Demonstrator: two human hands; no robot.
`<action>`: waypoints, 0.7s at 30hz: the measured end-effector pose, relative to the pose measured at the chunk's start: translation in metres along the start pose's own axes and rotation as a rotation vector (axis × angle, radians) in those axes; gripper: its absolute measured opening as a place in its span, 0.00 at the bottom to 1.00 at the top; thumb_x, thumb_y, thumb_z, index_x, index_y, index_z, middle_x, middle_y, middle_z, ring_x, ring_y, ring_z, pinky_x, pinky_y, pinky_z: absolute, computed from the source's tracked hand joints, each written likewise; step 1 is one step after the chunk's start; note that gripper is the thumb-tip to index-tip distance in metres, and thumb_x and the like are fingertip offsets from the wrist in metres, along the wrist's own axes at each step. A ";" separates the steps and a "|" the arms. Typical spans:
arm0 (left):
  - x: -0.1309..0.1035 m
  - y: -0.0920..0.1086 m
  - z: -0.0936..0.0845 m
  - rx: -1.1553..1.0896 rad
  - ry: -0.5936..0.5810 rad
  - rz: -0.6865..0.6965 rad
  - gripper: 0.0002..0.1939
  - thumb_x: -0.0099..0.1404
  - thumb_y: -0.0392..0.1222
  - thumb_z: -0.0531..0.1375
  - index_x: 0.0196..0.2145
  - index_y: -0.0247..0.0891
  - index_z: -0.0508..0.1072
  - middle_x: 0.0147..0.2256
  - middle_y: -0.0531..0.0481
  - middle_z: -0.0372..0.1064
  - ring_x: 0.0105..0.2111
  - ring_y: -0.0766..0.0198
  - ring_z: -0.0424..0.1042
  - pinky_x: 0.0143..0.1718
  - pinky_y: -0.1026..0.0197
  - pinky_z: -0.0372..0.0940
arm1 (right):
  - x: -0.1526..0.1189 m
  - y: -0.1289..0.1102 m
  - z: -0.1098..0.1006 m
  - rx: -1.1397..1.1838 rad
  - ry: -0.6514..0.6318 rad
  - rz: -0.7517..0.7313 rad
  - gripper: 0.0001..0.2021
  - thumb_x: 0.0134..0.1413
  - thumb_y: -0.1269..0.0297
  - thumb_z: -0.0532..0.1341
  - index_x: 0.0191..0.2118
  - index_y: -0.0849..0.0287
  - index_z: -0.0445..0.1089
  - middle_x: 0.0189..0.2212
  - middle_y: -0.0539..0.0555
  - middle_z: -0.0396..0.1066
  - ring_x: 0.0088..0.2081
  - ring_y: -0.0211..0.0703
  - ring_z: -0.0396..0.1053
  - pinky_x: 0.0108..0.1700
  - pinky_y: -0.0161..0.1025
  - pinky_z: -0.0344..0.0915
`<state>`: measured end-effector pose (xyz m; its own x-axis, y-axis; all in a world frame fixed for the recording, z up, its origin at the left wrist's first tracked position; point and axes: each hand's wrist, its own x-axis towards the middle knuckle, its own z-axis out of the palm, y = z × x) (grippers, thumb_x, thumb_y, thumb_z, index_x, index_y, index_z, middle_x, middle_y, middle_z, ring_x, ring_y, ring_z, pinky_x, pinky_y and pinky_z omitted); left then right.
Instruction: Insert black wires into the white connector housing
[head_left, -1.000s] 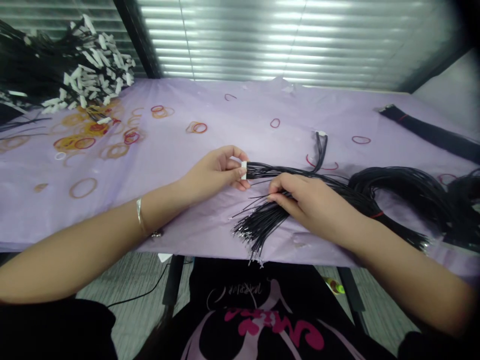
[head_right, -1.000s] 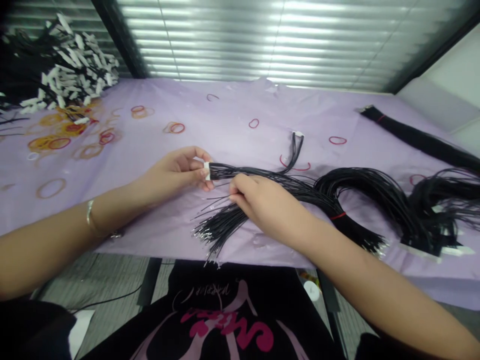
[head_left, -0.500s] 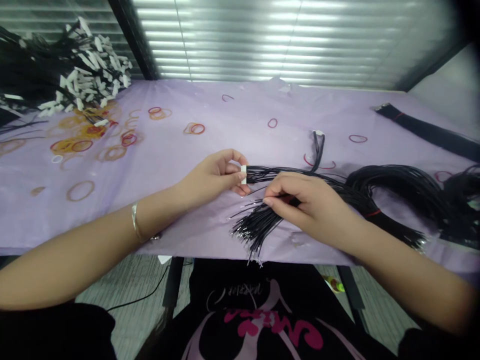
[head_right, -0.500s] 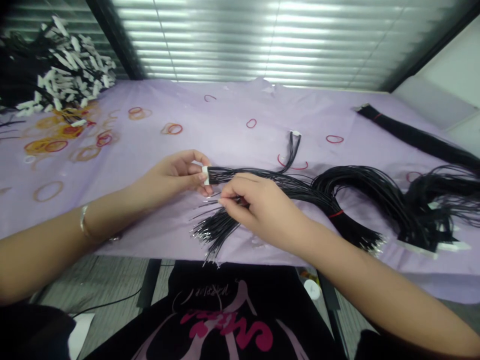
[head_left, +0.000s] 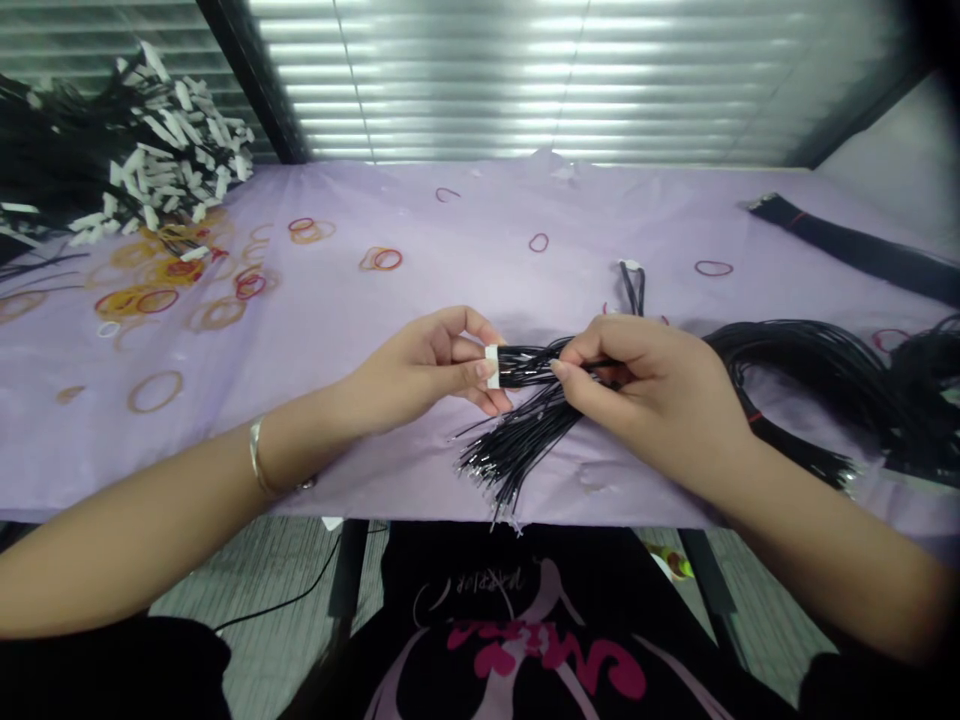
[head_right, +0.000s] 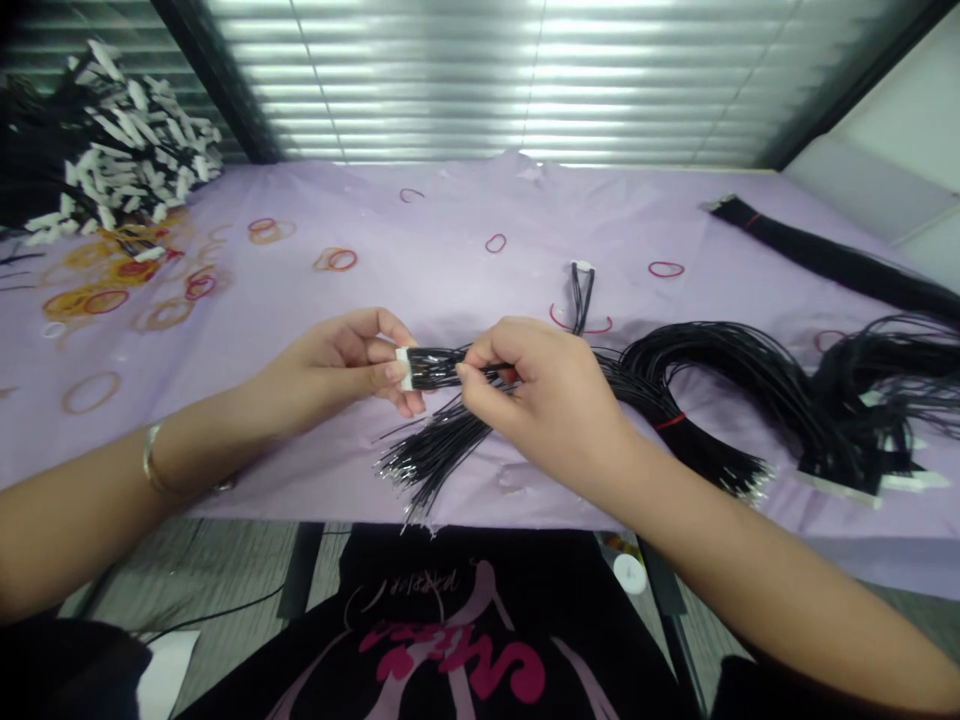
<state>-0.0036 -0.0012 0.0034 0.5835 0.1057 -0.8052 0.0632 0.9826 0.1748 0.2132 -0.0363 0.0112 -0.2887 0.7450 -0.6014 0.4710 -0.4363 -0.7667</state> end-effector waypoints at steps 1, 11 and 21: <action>0.000 0.000 0.000 0.004 0.004 -0.007 0.11 0.63 0.35 0.64 0.39 0.34 0.63 0.27 0.51 0.75 0.30 0.63 0.78 0.36 0.61 0.74 | 0.000 0.000 0.000 -0.008 0.001 -0.012 0.06 0.53 0.72 0.61 0.27 0.58 0.67 0.23 0.48 0.67 0.24 0.34 0.61 0.26 0.35 0.56; 0.000 0.003 0.004 0.047 0.038 -0.044 0.12 0.63 0.36 0.64 0.38 0.34 0.63 0.28 0.50 0.76 0.30 0.64 0.78 0.35 0.64 0.73 | -0.002 0.001 0.002 -0.051 0.013 -0.074 0.06 0.54 0.72 0.60 0.27 0.59 0.67 0.22 0.48 0.66 0.24 0.33 0.61 0.27 0.34 0.56; 0.001 0.002 0.004 0.067 0.017 -0.047 0.10 0.64 0.33 0.63 0.37 0.33 0.63 0.29 0.49 0.76 0.31 0.65 0.78 0.35 0.65 0.74 | -0.002 0.002 0.006 -0.026 -0.043 -0.109 0.05 0.52 0.73 0.60 0.27 0.59 0.69 0.23 0.47 0.67 0.24 0.32 0.61 0.26 0.33 0.57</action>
<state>0.0001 0.0004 0.0048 0.5645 0.0625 -0.8230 0.1447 0.9742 0.1731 0.2102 -0.0416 0.0094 -0.3746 0.7647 -0.5243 0.4563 -0.3402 -0.8222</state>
